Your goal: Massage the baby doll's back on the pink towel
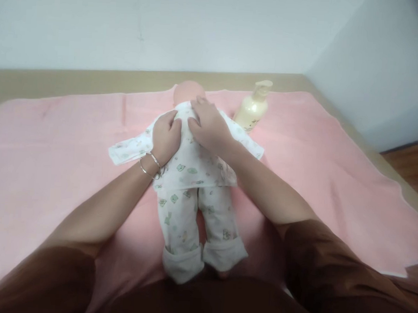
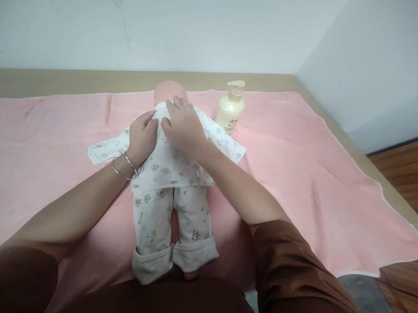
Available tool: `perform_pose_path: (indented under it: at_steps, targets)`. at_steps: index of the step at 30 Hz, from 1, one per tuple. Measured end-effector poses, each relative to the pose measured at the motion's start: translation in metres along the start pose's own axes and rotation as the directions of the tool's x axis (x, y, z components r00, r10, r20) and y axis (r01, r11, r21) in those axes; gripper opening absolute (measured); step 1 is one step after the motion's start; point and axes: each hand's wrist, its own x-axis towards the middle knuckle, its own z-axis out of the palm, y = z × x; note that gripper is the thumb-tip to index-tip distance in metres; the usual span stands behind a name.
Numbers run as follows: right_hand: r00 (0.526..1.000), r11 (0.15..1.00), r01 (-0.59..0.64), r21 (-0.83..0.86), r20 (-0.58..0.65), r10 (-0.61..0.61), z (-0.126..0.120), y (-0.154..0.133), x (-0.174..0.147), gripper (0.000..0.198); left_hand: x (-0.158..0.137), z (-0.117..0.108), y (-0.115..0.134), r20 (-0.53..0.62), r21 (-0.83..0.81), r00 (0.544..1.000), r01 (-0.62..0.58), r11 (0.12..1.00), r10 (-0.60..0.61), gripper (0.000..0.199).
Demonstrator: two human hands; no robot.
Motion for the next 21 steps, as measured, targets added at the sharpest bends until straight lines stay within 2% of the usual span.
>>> perform_pose_path:
  at_steps: [3,5,10,13,18,21]
  targets:
    - [0.994,0.999,0.029,0.013,-0.107,-0.027,-0.001,0.003,-0.001,0.059,-0.001,0.000,0.002,0.009,-0.004,1.000,0.016,1.000,-0.016,0.025]
    - [0.991,0.999,0.038,0.005,-0.129,-0.037,0.007,0.004,-0.002,0.057,-0.001,0.000,0.004,0.010,0.005,1.000,0.022,1.000,-0.022,0.024]
    - [1.000,1.000,-0.014,-0.012,-0.015,0.014,0.022,0.002,-0.003,0.053,-0.001,-0.001,0.007,0.024,0.016,1.000,0.005,1.000,-0.006,0.026]
    - [1.000,1.000,-0.014,-0.019,-0.020,0.014,0.010,-0.001,-0.003,0.054,-0.002,-0.001,0.008,0.017,0.014,1.000,0.007,1.000,-0.007,0.026]
    - [0.988,0.998,-0.050,-0.040,-0.147,0.043,-0.019,-0.012,-0.008,0.060,-0.002,-0.001,0.007,0.016,0.013,1.000,-0.009,1.000,0.009,0.024]
    - [0.974,0.992,-0.074,-0.105,-0.219,0.049,-0.022,-0.018,-0.012,0.062,-0.002,0.000,0.006,0.001,0.010,1.000,-0.021,1.000,0.021,0.020]
